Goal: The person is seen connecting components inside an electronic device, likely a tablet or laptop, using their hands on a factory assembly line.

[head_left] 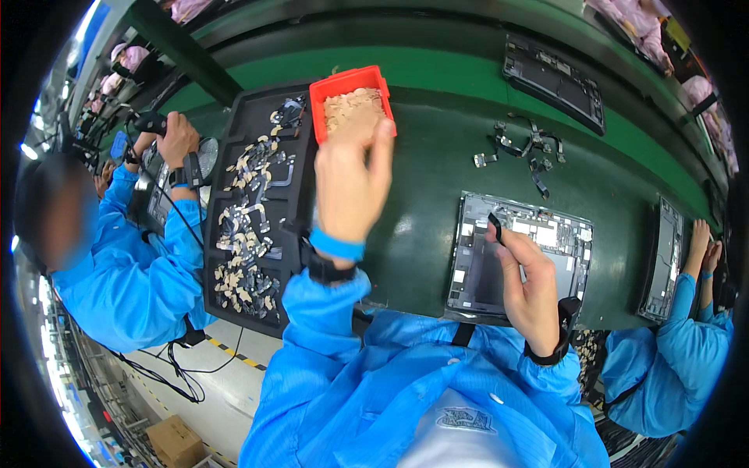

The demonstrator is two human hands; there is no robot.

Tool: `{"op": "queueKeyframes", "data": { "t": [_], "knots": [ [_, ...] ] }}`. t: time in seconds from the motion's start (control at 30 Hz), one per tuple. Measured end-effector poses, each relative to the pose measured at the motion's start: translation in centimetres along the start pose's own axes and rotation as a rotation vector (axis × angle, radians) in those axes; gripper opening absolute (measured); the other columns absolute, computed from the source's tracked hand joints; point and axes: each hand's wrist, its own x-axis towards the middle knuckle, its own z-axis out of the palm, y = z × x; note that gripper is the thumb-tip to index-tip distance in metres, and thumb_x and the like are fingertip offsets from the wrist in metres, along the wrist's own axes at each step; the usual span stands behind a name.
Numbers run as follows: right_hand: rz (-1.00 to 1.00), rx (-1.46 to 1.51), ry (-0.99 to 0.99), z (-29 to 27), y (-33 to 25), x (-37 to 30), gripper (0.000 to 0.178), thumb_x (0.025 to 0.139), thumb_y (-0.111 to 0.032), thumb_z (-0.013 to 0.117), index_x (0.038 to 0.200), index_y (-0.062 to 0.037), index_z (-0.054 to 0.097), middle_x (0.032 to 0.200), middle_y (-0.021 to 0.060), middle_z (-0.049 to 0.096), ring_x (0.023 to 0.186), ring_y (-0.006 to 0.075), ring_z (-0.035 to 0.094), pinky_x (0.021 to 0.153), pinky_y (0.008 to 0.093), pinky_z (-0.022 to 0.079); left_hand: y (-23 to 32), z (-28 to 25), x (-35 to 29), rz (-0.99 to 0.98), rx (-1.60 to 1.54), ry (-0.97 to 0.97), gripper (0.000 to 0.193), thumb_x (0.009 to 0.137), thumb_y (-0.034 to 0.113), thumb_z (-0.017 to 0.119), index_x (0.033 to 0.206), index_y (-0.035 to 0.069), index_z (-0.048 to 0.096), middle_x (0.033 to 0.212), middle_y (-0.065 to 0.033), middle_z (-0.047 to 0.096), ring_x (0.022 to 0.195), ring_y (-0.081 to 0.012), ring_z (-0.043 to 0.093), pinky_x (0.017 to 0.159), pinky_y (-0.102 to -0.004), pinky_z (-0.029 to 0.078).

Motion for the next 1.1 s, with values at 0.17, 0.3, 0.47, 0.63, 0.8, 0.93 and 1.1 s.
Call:
{"op": "queueKeyframes", "data": {
  "t": [0.17, 0.3, 0.47, 0.63, 0.8, 0.93, 1.1],
  "knots": [
    [-0.23, -0.213, 0.077, 1.0, 0.2, -0.1, 0.041, 0.093, 0.008, 0.06, 0.133, 0.0013, 0.065, 0.117, 0.0181, 0.066, 0.11, 0.0353, 0.063, 0.096, 0.0393, 0.051, 5.6, 1.2, -6.6, -0.15, -0.429, -0.422, 0.022, 0.092, 0.021, 0.08, 0.094, -0.001, 0.08, 0.075, -0.0075, 0.076, 0.068, -0.008, 0.066, 0.058, -0.0275, 0.047],
    [-0.206, -0.059, 0.088, -0.1, -0.3, -0.3, 0.035, 0.096, -0.002, 0.067, 0.13, 0.0032, 0.067, 0.12, 0.0172, 0.068, 0.113, 0.0316, 0.063, 0.097, 0.0385, 0.05, 6.2, 1.9, -7.9, -0.29, -0.388, -0.505, 0.013, 0.096, 0.011, 0.074, 0.096, -0.002, 0.079, 0.083, -0.0098, 0.078, 0.069, -0.0084, 0.066, 0.059, -0.0252, 0.047],
    [0.017, 0.453, 0.209, -1.5, 2.4, -2.2, 0.019, 0.098, -0.003, 0.069, 0.114, 0.0054, 0.073, 0.105, 0.0135, 0.074, 0.104, 0.0209, 0.067, 0.094, 0.0358, 0.051, 8.4, 3.2, -8.7, -0.192, -0.59, -0.684, 0.013, 0.096, 0.011, 0.074, 0.098, -0.002, 0.078, 0.085, -0.012, 0.078, 0.073, -0.0135, 0.071, 0.068, -0.0288, 0.053],
    [0.022, 0.695, 0.303, -4.2, 2.8, -4.2, 0.015, 0.097, -0.001, 0.07, 0.11, 0.0058, 0.072, 0.101, 0.0126, 0.075, 0.095, 0.0173, 0.07, 0.086, 0.0309, 0.056, 8.5, 5.5, -7.5, 0.179, -0.241, -0.615, 0.042, 0.085, 0.024, 0.084, 0.122, 0.006, 0.074, 0.117, -0.0135, 0.075, 0.112, -0.0326, 0.07, 0.101, -0.0447, 0.046],
    [0.267, 0.518, 0.441, -9.3, 5.6, -5.9, 0.022, 0.096, -0.002, 0.072, 0.117, 0.0067, 0.069, 0.095, 0.0099, 0.075, 0.087, 0.0131, 0.07, 0.08, 0.0245, 0.054, 4.4, 7.5, -6.0, 0.256, 0.063, -0.645, 0.064, 0.085, 0.028, 0.083, 0.143, 0.016, 0.061, 0.13, -0.0104, 0.07, 0.125, -0.0301, 0.063, 0.113, -0.0529, 0.035],
    [0.325, 0.195, 0.385, -10.6, 5.9, -5.5, 0.021, 0.095, -0.005, 0.074, 0.112, 0.0065, 0.073, 0.084, 0.0074, 0.076, 0.077, 0.0105, 0.068, 0.073, 0.0243, 0.052, 6.3, 6.3, -7.0, 0.093, 0.041, -0.765, 0.046, 0.085, 0.02, 0.081, 0.128, 0.015, 0.068, 0.121, -0.0075, 0.072, 0.114, -0.0264, 0.065, 0.109, -0.0498, 0.04],
    [0.317, 0.002, 0.417, -10.0, 6.5, -3.4, 0.017, 0.09, -0.008, 0.078, 0.101, 0.0056, 0.077, 0.076, 0.0094, 0.075, 0.07, 0.0099, 0.067, 0.07, 0.0245, 0.052, 9.5, 9.8, -7.6, 0.511, -0.028, -0.666, 0.038, 0.08, 0.009, 0.075, 0.117, 0.016, 0.072, 0.12, -0.004, 0.068, 0.117, -0.0233, 0.063, 0.101, -0.0432, 0.044]
  ]
}}
